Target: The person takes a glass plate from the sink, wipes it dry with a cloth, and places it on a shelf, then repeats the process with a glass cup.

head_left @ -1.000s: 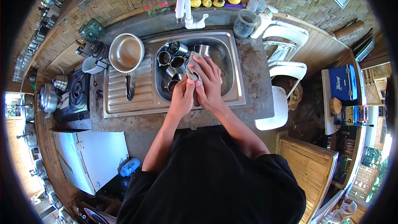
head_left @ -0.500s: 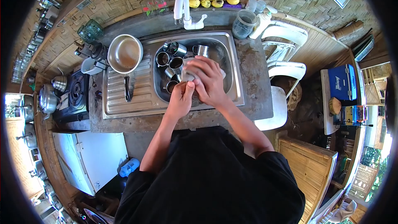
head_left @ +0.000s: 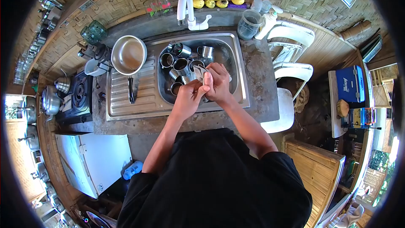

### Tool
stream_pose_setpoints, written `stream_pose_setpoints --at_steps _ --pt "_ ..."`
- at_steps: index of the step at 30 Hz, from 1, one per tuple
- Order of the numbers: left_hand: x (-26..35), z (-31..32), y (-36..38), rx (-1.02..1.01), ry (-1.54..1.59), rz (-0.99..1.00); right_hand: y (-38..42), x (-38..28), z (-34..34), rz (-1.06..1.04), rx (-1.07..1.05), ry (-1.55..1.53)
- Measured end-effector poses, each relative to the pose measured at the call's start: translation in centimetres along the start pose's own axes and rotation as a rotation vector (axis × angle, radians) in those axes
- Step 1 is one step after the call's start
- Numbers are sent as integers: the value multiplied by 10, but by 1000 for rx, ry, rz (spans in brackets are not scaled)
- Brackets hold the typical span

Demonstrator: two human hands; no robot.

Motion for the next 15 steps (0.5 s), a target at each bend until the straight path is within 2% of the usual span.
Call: stream_pose_setpoints --at_steps 4,7,8,11,12,15 --pt "-11 -4 -3 -13 -149 -125 1 5 -1 119 19 18" --pt "-14 -7 -6 -16 -167 -145 5 17 1 182 75 -15" --pt "-15 -8 -4 19 -54 -168 9 21 1 207 97 -33" --pt "-16 -13 -5 114 199 -192 24 47 -1 667 250 -354" --pt "-16 -15 -5 136 231 -185 23 44 0 641 267 -370" --pt "-15 -13 -5 199 304 -168 27 48 2 760 288 -423"
Point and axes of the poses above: each hand's wrist, its own y-axis away from the middle knuckle, its own z-axis out of the palm, x = y × z, the point moved 7 cm from there along -y, towards the middle knuckle
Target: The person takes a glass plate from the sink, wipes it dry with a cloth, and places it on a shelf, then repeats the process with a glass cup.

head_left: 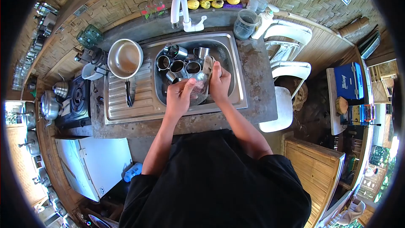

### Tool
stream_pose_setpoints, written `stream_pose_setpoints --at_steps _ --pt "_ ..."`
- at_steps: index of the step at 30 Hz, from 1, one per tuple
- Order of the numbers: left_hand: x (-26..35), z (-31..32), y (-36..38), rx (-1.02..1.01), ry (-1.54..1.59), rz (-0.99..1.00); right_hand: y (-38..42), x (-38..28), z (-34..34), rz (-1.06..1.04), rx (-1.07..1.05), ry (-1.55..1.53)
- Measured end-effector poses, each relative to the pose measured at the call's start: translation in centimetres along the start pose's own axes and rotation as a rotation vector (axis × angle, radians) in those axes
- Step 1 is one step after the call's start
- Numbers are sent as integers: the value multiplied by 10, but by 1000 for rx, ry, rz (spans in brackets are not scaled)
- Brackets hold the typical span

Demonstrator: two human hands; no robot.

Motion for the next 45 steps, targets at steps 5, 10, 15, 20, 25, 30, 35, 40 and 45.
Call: stream_pose_setpoints --at_steps 5,10,15,20,25,30,35,40,45 --pt "-7 -3 5 37 -125 104 -2 -35 2 -294 -5 275" --pt "13 -3 5 136 -137 231 -5 -44 8 -381 -57 285" --pt "24 -9 9 267 -3 199 10 -13 15 -32 148 -155" --pt "21 -3 9 458 297 230 25 -11 34 250 126 -481" --pt "18 5 13 221 71 300 16 15 22 441 118 -482" --pt "3 -12 -9 -297 415 -110 -13 -31 -3 20 -205 196" --pt "35 -1 -16 -398 30 -147 -5 -61 9 -157 -375 396" --pt "41 -2 -12 -260 5 45 0 -67 1 -151 -122 241" --pt "48 -13 -10 -10 238 161 13 -46 -2 22 120 -23"
Point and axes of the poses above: each hand's wrist, its own y-axis away from the middle knuckle, its own z-axis out of the palm, x = y × z, the point moved 7 cm from there along -y, towards the middle knuckle
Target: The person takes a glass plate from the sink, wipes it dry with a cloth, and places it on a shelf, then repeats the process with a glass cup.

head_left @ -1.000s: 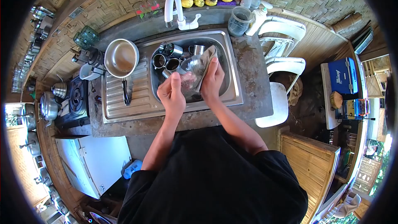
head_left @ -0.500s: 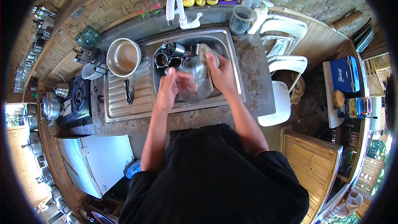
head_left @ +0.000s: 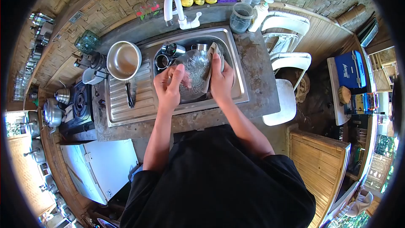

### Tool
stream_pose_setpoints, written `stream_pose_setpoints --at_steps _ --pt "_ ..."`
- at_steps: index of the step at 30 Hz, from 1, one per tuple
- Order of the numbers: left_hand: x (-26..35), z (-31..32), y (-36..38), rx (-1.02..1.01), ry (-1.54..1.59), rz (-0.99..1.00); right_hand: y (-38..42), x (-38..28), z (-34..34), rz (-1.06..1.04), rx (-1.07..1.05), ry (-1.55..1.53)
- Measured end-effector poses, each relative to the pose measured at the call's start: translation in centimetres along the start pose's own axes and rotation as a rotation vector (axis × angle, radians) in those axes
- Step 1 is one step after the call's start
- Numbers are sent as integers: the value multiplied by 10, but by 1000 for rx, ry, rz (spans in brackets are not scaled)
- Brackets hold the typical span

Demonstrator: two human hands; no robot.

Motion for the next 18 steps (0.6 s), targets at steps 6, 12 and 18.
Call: stream_pose_setpoints --at_steps 6,12,18 --pt "-18 -2 16 463 11 127 30 39 24 431 187 -482" --pt "-32 -2 14 251 -33 -74 -8 38 1 348 -36 -223" --pt "-19 -1 -9 -96 -97 -425 -21 -7 1 134 -312 142"
Point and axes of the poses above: each hand's wrist, its own y-axis away from the middle knuckle, its own z-axis out of the palm, x = y × z, the point moved 7 cm from there along -y, towards the middle knuckle
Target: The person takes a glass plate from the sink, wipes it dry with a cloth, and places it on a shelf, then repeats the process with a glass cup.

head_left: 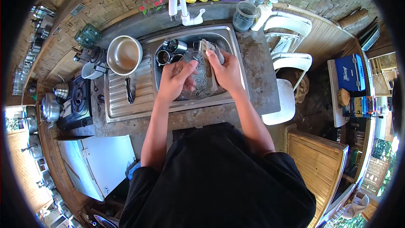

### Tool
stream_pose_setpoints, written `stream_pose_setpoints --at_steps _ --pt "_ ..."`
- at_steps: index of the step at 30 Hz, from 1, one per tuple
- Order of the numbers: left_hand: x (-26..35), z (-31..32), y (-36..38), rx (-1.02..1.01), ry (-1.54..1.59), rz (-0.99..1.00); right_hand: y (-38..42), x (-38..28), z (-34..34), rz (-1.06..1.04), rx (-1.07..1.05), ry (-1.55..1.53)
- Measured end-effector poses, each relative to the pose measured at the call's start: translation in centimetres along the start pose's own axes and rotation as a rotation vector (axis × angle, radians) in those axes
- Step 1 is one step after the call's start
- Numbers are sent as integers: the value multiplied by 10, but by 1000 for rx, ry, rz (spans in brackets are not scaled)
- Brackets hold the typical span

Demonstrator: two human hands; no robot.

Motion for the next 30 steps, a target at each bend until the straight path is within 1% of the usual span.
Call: stream_pose_setpoints --at_steps 1,2,3,4,5,7,8,9,10,11,12,14,17,18,19,21,22,23,25,26,27,28,29,30 --pt "3 3 -1 44 23 83 -2 2 2 -23 12 -16" --pt "4 6 0 87 47 164 0 -1 0 -127 138 -72" --pt "5 8 2 130 70 241 2 0 -2 -111 199 -95" --pt "3 13 4 159 111 273 6 2 -5 -93 261 -120" --pt "1 15 4 241 146 292 8 4 -8 -75 323 -143" --pt "-3 19 9 408 219 322 14 35 1 11 396 -323" --pt "-8 16 5 485 213 395 19 50 9 54 432 -425" --pt "-10 16 2 554 240 433 21 57 18 92 463 -527" --pt "-12 18 4 627 264 464 27 54 30 110 443 -638" --pt "-16 15 8 699 284 491 30 57 35 135 413 -665" --pt "-13 12 10 711 210 516 31 59 39 156 385 -693" --pt "-18 6 7 725 279 429 31 59 44 186 350 -730" --pt "-29 -13 2 701 329 302 28 77 42 214 174 -521" --pt "-27 -17 4 696 357 239 29 59 36 109 142 -356" --pt "-28 -21 7 692 384 174 30 51 32 71 95 -278" --pt "-29 -36 0 673 390 184 29 40 20 -9 4 -126" --pt "-28 -45 -3 645 397 199 29 44 6 51 30 -15" --pt "-29 -53 -5 616 406 214 27 41 -6 26 93 -110" --pt "-35 -57 -5 529 396 175 21 32 -21 -19 216 -298" --pt "-38 -56 -5 492 373 165 20 21 -21 -124 202 -343" --pt "-41 -53 -5 453 349 154 20 9 -13 -144 127 -316" --pt "-44 -42 -7 356 415 140 23 -3 -3 -163 57 -287" --pt "-49 -30 -6 318 472 95 25 -10 6 -184 -11 -256" --pt "-46 -11 -3 277 528 51 27 -23 13 -394 4 62"
Point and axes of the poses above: each hand's wrist, its own y-axis away from the middle knuckle, its own z-axis out of the palm, x = y × z, the point moved 7 cm from there along -y, towards the middle knuckle
